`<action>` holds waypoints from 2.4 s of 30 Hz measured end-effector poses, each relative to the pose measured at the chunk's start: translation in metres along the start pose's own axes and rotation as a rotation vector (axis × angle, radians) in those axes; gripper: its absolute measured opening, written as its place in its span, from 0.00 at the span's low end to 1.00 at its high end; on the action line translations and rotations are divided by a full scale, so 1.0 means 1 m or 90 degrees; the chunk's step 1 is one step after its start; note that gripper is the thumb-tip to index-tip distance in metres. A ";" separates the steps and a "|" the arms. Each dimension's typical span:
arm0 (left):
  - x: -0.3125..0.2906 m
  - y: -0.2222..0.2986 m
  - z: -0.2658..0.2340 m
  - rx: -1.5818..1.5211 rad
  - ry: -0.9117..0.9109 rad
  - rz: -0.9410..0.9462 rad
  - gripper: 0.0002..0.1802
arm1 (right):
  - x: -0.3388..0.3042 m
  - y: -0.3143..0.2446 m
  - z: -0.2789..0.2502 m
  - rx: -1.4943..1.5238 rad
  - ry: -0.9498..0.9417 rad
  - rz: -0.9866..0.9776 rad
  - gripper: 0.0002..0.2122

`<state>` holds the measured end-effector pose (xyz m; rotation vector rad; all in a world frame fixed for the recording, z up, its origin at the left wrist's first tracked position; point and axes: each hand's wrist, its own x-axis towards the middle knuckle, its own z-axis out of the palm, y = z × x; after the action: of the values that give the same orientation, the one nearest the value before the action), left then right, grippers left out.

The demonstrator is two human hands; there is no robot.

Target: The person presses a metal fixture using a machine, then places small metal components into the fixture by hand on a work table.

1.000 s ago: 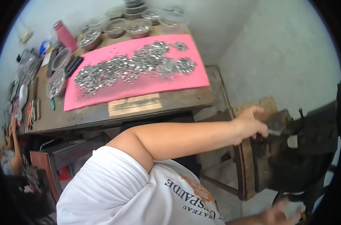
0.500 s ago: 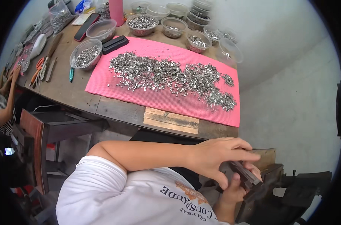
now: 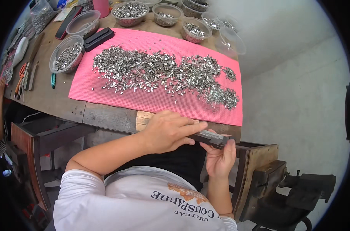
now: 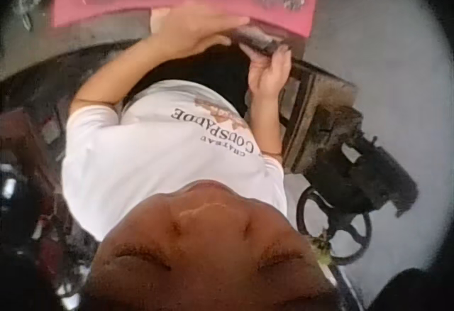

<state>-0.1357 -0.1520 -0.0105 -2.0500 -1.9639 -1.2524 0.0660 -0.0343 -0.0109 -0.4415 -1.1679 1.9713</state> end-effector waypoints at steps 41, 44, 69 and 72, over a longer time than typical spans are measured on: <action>0.053 -0.041 0.064 0.071 0.056 -0.087 0.35 | 0.102 0.026 -0.064 -0.863 -0.137 -0.296 0.16; 0.052 -0.050 0.073 0.122 0.102 0.002 0.32 | 0.106 0.028 -0.068 -0.874 -0.131 -0.308 0.17; 0.054 -0.070 0.029 -0.218 0.199 -0.185 0.35 | 0.215 -0.029 0.005 -0.522 -0.066 -0.095 0.04; 0.056 -0.071 0.019 -0.246 0.201 -0.189 0.33 | 0.286 -0.044 0.012 -0.602 0.014 -0.214 0.06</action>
<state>-0.1932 -0.0819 -0.0264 -1.5805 -2.0484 -2.0124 -0.1023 0.1910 0.0592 -0.6723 -1.9756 1.0316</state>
